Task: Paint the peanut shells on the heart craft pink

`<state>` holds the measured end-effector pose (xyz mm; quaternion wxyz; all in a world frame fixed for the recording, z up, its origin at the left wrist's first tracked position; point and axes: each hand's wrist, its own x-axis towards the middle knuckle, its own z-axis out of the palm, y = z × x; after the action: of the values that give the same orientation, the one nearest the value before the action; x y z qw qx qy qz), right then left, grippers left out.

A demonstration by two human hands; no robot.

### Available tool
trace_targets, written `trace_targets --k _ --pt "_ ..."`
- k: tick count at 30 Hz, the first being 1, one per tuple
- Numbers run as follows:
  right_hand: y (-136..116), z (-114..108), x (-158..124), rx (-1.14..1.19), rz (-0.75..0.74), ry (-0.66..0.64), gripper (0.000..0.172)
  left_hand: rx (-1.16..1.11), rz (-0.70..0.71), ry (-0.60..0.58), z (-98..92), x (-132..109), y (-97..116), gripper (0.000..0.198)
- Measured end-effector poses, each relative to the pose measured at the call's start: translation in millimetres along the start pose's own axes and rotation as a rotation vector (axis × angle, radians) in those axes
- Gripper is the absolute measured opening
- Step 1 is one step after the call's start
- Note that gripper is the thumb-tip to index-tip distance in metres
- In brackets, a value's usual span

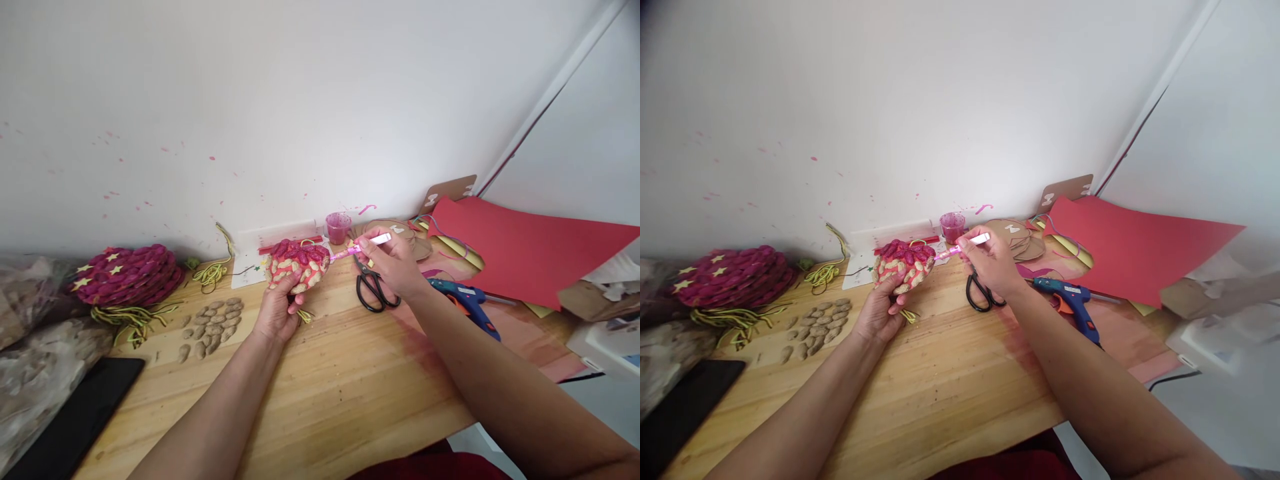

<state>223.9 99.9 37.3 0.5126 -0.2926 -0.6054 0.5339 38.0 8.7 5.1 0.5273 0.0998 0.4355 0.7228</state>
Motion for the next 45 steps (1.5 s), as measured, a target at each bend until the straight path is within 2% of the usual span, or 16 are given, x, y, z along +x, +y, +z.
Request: trace_targets --k 4,8,15,20,25,34,39,45 --pt "-5 0 -4 -0.014 0.014 -0.094 0.04 -0.01 -0.006 -0.004 0.1 0 1 0.034" --pt "-8 -1 -6 -0.019 0.033 -0.095 0.037 -0.02 -0.005 0.003 0.6 0 2 0.029" --pt "-8 -5 -4 -0.028 -0.019 -0.195 0.029 -0.018 -0.014 0.004 0.5 -1 4 0.026" --pt "-13 -9 -2 0.071 0.146 -0.291 0.031 -0.006 0.006 -0.01 2.3 -2 5 0.031" --pt "-4 -6 0 0.179 0.167 -0.215 0.035 0.009 -0.006 -0.009 2.2 -3 4 0.032" --pt "-6 -6 1 0.061 0.131 -0.137 0.041 0.01 -0.006 0.018 4.3 -5 6 0.03" --pt "-4 -6 -1 0.063 0.105 -0.184 0.04 0.006 0.008 -0.011 3.0 -3 6 0.035" --pt "2 -12 6 -0.003 0.046 -0.024 0.041 0.032 0.055 -0.031 -1.7 3 2 0.045"
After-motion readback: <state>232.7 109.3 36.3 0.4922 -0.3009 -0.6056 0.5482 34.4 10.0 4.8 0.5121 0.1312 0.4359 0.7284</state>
